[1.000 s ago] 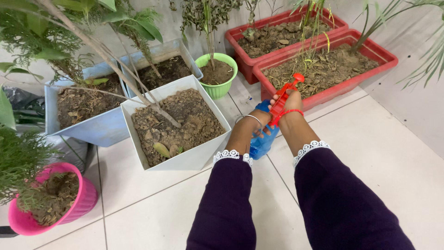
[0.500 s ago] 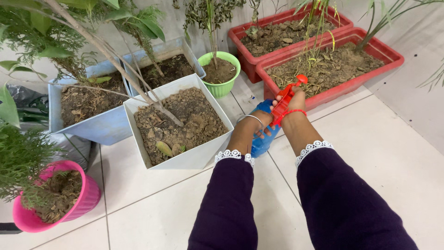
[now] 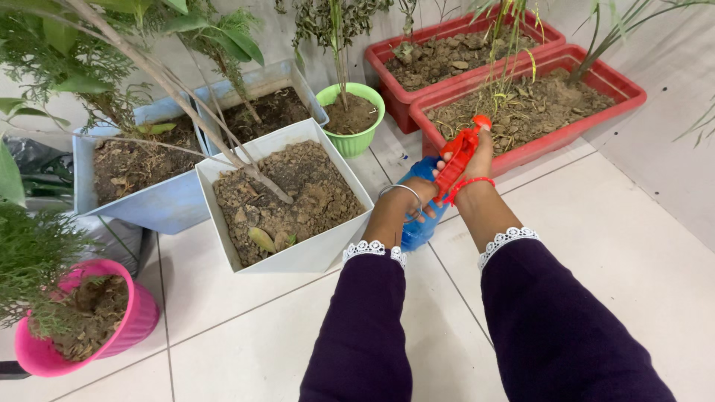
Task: The person uses a blue spray bottle with a red nozzle to mist several potted plants arranged on a tiled floor. The person moves the spray bottle between different containers, including rectangular trays and round pots, and sprays the soil and foliage of each plant.
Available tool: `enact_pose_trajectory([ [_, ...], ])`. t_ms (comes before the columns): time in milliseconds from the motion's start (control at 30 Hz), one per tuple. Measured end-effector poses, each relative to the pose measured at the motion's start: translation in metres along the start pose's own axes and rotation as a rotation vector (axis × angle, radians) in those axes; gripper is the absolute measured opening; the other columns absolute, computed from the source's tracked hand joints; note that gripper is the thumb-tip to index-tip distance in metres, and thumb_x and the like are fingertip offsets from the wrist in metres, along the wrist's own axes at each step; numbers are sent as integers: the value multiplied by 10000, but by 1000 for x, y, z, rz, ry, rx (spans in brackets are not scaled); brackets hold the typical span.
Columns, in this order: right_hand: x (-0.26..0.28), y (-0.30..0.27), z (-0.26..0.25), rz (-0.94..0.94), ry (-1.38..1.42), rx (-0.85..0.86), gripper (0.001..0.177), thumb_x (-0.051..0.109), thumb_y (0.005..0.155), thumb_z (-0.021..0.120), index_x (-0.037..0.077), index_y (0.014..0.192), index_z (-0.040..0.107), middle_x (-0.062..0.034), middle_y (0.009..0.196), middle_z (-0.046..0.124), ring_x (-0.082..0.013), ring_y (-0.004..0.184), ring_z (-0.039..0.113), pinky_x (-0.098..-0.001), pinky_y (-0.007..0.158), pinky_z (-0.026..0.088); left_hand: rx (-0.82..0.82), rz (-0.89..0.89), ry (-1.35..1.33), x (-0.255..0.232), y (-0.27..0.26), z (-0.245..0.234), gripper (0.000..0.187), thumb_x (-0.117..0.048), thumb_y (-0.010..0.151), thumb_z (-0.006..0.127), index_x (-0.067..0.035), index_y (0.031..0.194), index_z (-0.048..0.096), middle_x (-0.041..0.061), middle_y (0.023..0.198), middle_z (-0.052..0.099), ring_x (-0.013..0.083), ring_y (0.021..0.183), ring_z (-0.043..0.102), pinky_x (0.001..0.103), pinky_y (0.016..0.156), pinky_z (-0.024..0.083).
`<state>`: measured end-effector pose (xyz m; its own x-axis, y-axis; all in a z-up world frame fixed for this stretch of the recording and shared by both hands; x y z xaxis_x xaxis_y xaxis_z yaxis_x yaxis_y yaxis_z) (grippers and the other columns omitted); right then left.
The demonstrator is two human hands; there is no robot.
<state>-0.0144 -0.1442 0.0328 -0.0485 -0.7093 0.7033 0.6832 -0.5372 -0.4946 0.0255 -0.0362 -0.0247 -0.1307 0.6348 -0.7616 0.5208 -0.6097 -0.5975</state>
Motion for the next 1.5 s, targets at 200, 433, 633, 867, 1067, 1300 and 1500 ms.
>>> enact_pose_trajectory([
  [200, -4, 20, -8, 6, -83, 26, 473, 606, 928, 489, 159, 1042, 593, -41, 684, 585, -228, 606, 571, -428, 574, 507, 9, -18, 75, -3, -18, 4, 384, -424, 909, 500, -127, 992, 730, 103, 962, 765, 266, 801, 710, 431, 731, 542],
  [433, -7, 36, -12, -3, -126, 28, 325, 392, 1042, 421, 122, 1006, 600, -39, 710, 610, -213, 615, 596, -419, 586, 541, 52, -61, 48, -7, -47, 3, 348, -465, 910, 506, -197, 1010, 704, 1, 1039, 752, 155, 872, 648, 408, 731, 439],
  [633, -1, 23, -7, -16, -130, 3, 387, 483, 999, 494, 121, 1038, 627, -42, 719, 631, -212, 617, 609, -408, 577, 537, 47, -29, 45, -7, -40, 4, 371, -495, 917, 510, -192, 1032, 692, 9, 1059, 741, 167, 888, 653, 421, 744, 452],
  [867, 11, -13, 5, -21, -107, 64, 625, 757, 890, 445, 177, 1053, 612, -23, 649, 544, -207, 559, 538, -413, 549, 504, 59, 4, 46, -7, -36, 5, 357, -483, 930, 506, -206, 1086, 668, 19, 1050, 729, 181, 876, 625, 417, 740, 440],
  [1067, 12, 13, -9, -13, -178, 24, 446, 617, 965, 457, 202, 1040, 604, -12, 651, 554, -199, 560, 541, -415, 548, 492, 43, -12, 65, -10, -35, 20, 356, -465, 946, 446, -220, 1079, 667, 8, 1050, 730, 171, 902, 654, 448, 802, 455],
  [1300, -9, 65, -45, -27, -135, -34, 406, 492, 1026, 461, 118, 979, 611, -27, 682, 601, -189, 564, 597, -383, 530, 535, -33, -5, 64, -9, -9, 36, 412, -445, 962, 443, -148, 1115, 684, 88, 967, 741, 236, 801, 667, 475, 765, 542],
  [1500, -11, 23, -38, -159, -242, 8, 490, 538, 966, 579, 51, 958, 631, -66, 679, 645, -196, 513, 616, -353, 482, 522, 0, -217, 451, 3, -27, -24, 377, -420, 850, 672, -176, 1124, 759, 83, 1094, 766, 196, 870, 689, 394, 805, 567],
])
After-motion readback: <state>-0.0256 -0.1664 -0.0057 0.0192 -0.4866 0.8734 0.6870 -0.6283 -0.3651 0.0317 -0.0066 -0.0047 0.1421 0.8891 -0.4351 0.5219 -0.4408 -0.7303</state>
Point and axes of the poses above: each hand's wrist, its own y-axis towards the middle knuckle, its own z-axis out of the palm, x = y × z, the point moved 8 cm from there along y, towards the middle knuckle
